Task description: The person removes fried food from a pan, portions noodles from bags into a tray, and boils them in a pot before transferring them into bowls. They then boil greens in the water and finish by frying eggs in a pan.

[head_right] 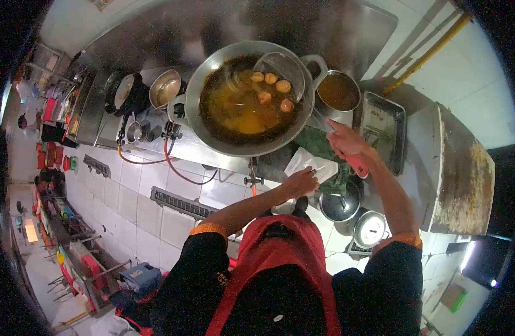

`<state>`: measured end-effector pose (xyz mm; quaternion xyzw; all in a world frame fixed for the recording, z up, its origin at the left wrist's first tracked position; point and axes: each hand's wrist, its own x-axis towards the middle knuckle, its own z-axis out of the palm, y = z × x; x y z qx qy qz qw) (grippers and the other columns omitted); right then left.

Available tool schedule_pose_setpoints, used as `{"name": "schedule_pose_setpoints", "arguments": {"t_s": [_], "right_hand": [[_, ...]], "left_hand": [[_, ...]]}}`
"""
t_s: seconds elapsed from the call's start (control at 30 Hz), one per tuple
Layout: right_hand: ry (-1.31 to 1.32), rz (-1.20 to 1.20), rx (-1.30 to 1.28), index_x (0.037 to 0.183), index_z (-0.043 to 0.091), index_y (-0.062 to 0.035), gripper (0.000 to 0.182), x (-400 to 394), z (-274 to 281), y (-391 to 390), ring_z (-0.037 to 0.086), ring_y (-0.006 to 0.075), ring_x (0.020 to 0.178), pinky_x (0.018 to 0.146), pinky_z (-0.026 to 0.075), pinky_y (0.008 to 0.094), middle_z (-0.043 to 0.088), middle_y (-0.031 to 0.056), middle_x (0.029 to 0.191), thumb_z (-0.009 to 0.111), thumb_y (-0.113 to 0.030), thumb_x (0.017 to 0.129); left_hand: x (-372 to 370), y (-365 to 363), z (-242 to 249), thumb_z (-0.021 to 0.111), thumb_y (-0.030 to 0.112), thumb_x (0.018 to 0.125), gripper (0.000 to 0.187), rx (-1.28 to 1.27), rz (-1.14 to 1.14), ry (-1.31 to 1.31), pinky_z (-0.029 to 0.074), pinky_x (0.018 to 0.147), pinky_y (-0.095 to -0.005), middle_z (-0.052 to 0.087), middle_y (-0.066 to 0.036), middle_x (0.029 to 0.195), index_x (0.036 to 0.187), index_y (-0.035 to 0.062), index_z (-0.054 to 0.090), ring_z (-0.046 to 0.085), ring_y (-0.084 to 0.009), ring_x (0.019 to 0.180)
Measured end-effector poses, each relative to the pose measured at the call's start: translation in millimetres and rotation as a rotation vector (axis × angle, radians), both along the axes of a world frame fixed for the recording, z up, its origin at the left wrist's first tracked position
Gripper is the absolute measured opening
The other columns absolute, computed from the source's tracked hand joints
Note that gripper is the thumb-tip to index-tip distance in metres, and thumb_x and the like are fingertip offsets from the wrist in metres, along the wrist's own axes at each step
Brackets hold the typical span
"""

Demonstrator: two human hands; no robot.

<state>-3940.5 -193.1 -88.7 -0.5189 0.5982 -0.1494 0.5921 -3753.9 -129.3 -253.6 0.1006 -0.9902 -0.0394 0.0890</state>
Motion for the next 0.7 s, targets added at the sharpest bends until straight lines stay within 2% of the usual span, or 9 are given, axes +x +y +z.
{"name": "schedule_pose_setpoints", "arguments": {"t_s": [0.07,0.2,0.33,0.43,0.5,0.53,0.6,0.63,0.7], "right_hand": [[-0.112,0.007,0.062,0.144,0.017,-0.0050,0.057,3,4,9,0.045,0.0102,0.049,0.044,0.040,0.0249,0.048,0.0035,0.065,0.045,-0.012,0.094],[-0.383,-0.078,0.222,0.144,0.017,-0.0070,0.057,6,-5,23,0.039,0.0066,0.047,0.041,0.035,0.0215,0.047,0.0020,0.069,0.045,-0.014,0.095],[-0.512,-0.084,0.268,0.143,0.019,-0.0086,0.056,17,-2,32,0.038,0.0059,0.047,0.040,0.034,0.0203,0.048,0.0019,0.073,0.046,-0.015,0.095],[-0.548,-0.132,0.247,0.143,0.021,-0.0130,0.056,27,-5,40,0.038,0.0049,0.047,0.040,0.033,0.0200,0.049,0.0020,0.074,0.048,-0.016,0.094],[-0.559,-0.149,0.240,0.143,0.021,-0.0133,0.056,35,-2,43,0.038,0.0048,0.047,0.040,0.033,0.0202,0.049,0.0020,0.074,0.048,-0.016,0.094],[-0.569,-0.166,0.234,0.144,0.021,-0.0135,0.056,38,-1,44,0.038,0.0047,0.047,0.040,0.033,0.0205,0.048,0.0020,0.074,0.048,-0.015,0.094],[-0.589,-0.196,0.245,0.143,0.022,-0.0126,0.056,44,-3,46,0.038,0.0048,0.047,0.039,0.032,0.0194,0.047,0.0010,0.072,0.049,-0.019,0.094],[-0.578,-0.190,0.219,0.143,0.022,-0.0132,0.057,51,-6,49,0.038,0.0051,0.047,0.039,0.032,0.0196,0.047,0.0015,0.072,0.049,-0.017,0.094],[-0.567,-0.180,0.165,0.144,0.020,-0.0134,0.059,56,-12,51,0.038,0.0059,0.047,0.040,0.033,0.0204,0.047,0.0026,0.071,0.049,-0.014,0.093]], "left_hand": [[-9,1,3,0.052,0.023,0.081,0.015,-0.089,0.134,-0.170,0.036,0.083,-0.0336,0.060,-0.004,0.076,0.084,0.0101,0.059,0.055,-0.0203,0.096],[-18,1,9,0.054,0.021,0.079,0.015,-0.041,0.380,-0.020,0.035,0.076,-0.0322,0.060,-0.007,0.074,0.078,0.0083,0.061,0.058,-0.0209,0.078],[-18,7,11,0.054,0.019,0.078,0.014,-0.099,0.370,-0.086,0.038,0.079,-0.0347,0.061,-0.007,0.075,0.077,0.0073,0.062,0.060,-0.0233,0.074],[-25,10,-20,0.056,0.019,0.076,0.014,0.189,0.518,-0.082,0.039,0.085,-0.0411,0.063,-0.006,0.078,0.077,0.0095,0.065,0.059,-0.0215,0.092],[-18,8,-3,0.055,0.022,0.078,0.020,0.496,0.493,-0.253,0.041,0.085,-0.0517,0.061,-0.011,0.090,0.086,0.0063,0.066,0.056,-0.0294,0.102],[-17,10,-8,0.055,0.022,0.078,0.020,0.491,0.497,-0.253,0.041,0.085,-0.0517,0.061,-0.011,0.090,0.086,0.0063,0.066,0.056,-0.0294,0.102],[-10,12,-12,0.057,0.023,0.076,0.025,-0.120,0.501,-0.026,0.036,0.086,-0.0574,0.057,-0.018,0.104,0.090,0.0057,0.068,0.053,-0.0326,0.105],[-14,6,-14,0.054,0.027,0.079,0.035,0.165,0.428,-0.222,0.029,0.093,-0.0641,0.048,-0.022,0.123,0.104,0.0062,0.065,0.048,-0.0430,0.111],[-17,13,-13,0.053,0.031,0.080,0.038,0.118,0.490,-0.181,0.023,0.097,-0.0646,0.045,-0.021,0.128,0.109,0.0083,0.063,0.042,-0.0442,0.118]]}}
